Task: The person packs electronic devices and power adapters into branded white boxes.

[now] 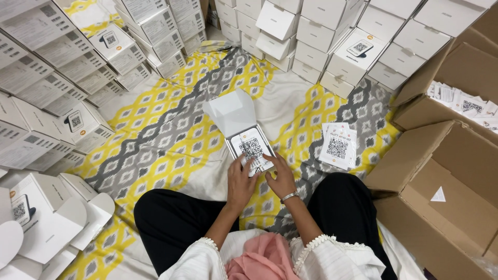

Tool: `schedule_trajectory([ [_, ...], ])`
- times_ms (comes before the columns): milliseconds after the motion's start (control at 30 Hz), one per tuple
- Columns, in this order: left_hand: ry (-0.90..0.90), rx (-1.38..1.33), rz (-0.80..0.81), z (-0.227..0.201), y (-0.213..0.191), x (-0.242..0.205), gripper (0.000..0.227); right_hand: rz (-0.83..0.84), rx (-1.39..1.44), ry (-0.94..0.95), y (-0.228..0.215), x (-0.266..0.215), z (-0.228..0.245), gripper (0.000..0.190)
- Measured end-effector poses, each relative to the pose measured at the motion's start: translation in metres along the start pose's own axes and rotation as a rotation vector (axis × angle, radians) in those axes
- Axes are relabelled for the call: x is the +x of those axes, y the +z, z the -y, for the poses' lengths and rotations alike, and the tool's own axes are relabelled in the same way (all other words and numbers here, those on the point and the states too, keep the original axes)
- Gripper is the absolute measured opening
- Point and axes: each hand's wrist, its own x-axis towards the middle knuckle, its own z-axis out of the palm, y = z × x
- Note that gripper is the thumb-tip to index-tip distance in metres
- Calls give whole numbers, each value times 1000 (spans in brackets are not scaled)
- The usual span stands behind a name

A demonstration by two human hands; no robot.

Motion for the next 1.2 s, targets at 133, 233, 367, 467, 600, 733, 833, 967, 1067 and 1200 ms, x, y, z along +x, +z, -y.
schedule_trajectory([
  [133,-345,28,-189,44,60,-15,103,23,178,51,5,3,-7,56],
  [233,-612,-493,44,40,58,-7,86,-10,236,46,5,-1,1,53],
  [367,-601,-447,106,33,36,-6,79,-42,152,36,0,-15,21,49],
  [467,-560,-368,105,43,39,-26,84,6,10,63,4,-25,26,50],
  [600,-789,-265,132,26,35,-20,82,104,-228,94,4,-22,19,49],
  [733,-511,-21,-36,-25,35,13,75,114,-78,115,-3,-5,-23,44],
  [833,-245,-50,-112,-74,51,49,67,-31,172,156,-30,9,-38,44],
  [967,-463,-570,153,-97,142,69,63,-386,342,180,-72,22,-59,41],
  [1067,-501,-523,302,-90,233,60,72,-536,435,204,-90,28,-106,36],
  [1200,-356,-207,412,-121,270,67,92,-653,583,258,-109,29,-144,32],
])
